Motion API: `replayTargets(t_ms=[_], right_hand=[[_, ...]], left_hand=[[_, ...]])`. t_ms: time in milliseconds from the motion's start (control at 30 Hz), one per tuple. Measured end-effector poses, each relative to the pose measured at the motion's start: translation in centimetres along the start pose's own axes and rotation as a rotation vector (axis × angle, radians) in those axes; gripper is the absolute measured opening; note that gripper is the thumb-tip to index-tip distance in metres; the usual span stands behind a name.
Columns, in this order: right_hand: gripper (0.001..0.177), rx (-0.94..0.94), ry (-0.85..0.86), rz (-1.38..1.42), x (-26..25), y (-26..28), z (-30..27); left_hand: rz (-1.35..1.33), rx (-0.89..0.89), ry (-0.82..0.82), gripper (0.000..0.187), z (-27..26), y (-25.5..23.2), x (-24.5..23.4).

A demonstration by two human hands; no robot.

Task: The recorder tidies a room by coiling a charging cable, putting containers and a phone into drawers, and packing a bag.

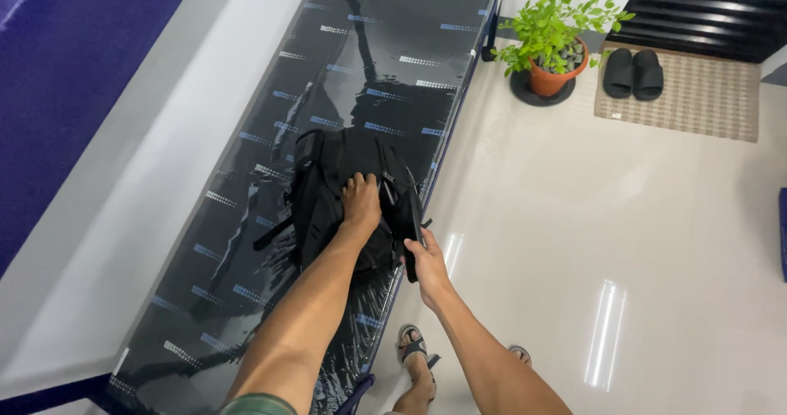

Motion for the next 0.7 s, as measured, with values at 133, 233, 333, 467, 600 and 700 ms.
replayTargets(t_ms=[133,233,333,467,600,700], right_hand=[[0.045,-0.005,0.054,0.015,0.7,0.8,0.4],[0.044,0.047,0.125,-0.124,1.9,-0.3,1.4],[0.042,0.034,0.088,-0.295,2.7,-2.5,4.0],[0.04,0.082,0.019,-0.19,3.7,-5.4,8.9],[0.042,0.187,-0.149,-0.267,5.1,-4.3,10.9],[0.044,0.063,-0.232,-0.335,4.5,-5.7,11.4]], left_hand=[[-0.042,-0.067,0.042,0.041,0.4,0.9,1.8],[-0.127,-0.186,0.086,0.03,0.7,1.7,2.3],[-0.14,-0.223,0.124,0.018,0.3,1.1,0.8],[-0.291,-0.328,0.199,0.017,-0.7,0.7,-1.6],[-0.44,-0.299,0.129,0.018,-0.5,1.6,-0.1],[-0.489,-0.303,0.146,0.018,-0.3,1.7,-0.4]])
Point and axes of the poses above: each hand's wrist, its own z-axis towards the middle knuckle, its own x-axis out of the palm, y = z × x, the point moved 4 cm from there along z, towards the middle knuckle, and after that the axes turned 9 degrees about -x, right-handed, at the moved point
